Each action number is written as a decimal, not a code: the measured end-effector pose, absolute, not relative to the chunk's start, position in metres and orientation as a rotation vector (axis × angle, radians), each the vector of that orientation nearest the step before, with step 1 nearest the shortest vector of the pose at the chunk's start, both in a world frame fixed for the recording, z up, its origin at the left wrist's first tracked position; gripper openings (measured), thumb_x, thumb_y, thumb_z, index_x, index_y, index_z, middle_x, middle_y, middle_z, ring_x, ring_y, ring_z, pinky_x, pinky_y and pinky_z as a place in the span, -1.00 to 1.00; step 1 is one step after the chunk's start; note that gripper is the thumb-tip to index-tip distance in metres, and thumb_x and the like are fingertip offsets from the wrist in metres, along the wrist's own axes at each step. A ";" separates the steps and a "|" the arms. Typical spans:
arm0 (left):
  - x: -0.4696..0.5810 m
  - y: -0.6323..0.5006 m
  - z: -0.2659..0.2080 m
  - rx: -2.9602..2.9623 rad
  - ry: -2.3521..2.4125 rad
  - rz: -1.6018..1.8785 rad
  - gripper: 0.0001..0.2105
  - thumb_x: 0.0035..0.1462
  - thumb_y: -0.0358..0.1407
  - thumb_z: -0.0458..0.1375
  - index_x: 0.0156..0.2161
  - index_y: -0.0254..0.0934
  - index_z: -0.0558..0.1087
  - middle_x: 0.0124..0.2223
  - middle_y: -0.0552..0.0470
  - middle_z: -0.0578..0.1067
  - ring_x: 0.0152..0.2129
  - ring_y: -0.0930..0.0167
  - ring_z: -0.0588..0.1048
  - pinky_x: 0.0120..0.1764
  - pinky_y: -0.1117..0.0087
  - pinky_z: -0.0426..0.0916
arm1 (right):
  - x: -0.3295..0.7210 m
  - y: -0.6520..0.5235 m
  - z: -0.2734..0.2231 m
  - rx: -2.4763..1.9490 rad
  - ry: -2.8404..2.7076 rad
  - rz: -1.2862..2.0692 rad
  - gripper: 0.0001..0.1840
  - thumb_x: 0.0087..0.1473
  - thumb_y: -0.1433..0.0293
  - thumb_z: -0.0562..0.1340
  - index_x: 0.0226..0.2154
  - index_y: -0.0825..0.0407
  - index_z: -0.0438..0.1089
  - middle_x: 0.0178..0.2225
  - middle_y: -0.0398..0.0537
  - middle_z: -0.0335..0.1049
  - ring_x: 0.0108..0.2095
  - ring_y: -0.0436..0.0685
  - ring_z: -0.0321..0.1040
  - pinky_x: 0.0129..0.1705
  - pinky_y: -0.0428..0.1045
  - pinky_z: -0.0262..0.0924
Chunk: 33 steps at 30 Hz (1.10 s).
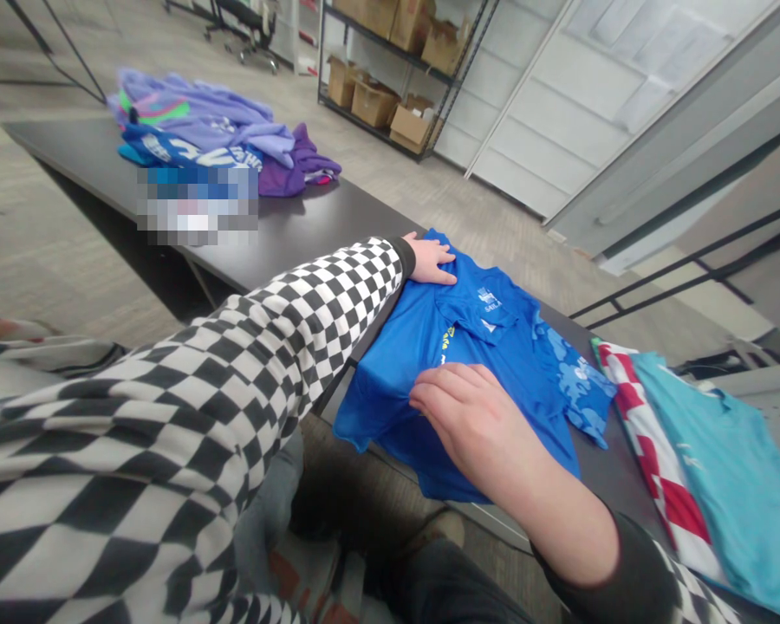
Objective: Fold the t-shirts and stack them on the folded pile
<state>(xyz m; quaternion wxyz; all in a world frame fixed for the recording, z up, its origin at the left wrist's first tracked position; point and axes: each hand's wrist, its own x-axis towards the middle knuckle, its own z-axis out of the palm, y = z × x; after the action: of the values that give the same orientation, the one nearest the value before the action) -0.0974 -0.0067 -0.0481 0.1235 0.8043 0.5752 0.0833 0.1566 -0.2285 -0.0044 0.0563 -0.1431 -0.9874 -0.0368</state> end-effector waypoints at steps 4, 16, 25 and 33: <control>-0.096 -0.012 -0.043 2.356 1.673 0.215 -0.14 0.47 0.29 0.01 0.70 -0.03 0.17 0.73 -0.04 0.01 0.66 -0.01 -0.02 0.61 -0.31 -0.25 | 0.163 -0.226 0.000 -0.350 -2.851 -0.122 -0.82 0.59 0.40 0.26 -0.05 0.02 0.61 0.01 0.06 0.73 0.02 0.26 0.57 0.01 0.16 0.32; -0.097 -0.012 -0.044 2.351 1.668 0.219 -0.09 0.45 0.33 -0.01 0.71 -0.06 0.15 0.73 -0.07 0.01 0.66 -0.04 -0.02 0.60 -0.32 -0.26 | 0.187 -0.223 -0.004 -0.309 -2.713 -0.033 -0.90 0.54 0.45 0.31 -0.01 0.01 0.58 -0.01 0.07 0.72 0.04 0.26 0.60 0.08 0.15 0.40; -0.097 -0.011 -0.044 2.349 1.663 0.228 -0.07 0.42 0.34 0.02 0.71 -0.06 0.15 0.73 -0.07 0.01 0.66 -0.09 -0.03 0.59 -0.35 -0.25 | 0.183 -0.225 -0.006 -0.356 -2.796 0.002 -0.85 0.54 0.50 0.27 0.01 0.01 0.57 0.07 0.10 0.70 0.08 0.26 0.57 0.10 0.16 0.38; -0.098 -0.007 -0.047 2.356 1.661 0.245 -0.07 0.40 0.36 0.03 0.70 -0.04 0.18 0.72 -0.06 0.02 0.65 -0.08 -0.01 0.60 -0.34 -0.24 | 0.167 -0.219 0.011 -0.319 -3.075 -0.323 -0.79 0.52 0.52 0.26 0.01 0.03 0.62 0.05 0.08 0.72 0.05 0.30 0.54 -0.01 0.18 0.29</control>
<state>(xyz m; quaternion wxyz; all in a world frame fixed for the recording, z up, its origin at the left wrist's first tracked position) -0.0980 -0.0074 -0.0465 0.1239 0.8082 0.5696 0.0840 0.1671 -0.2187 0.0106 0.0167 -0.1028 -0.9891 -0.1040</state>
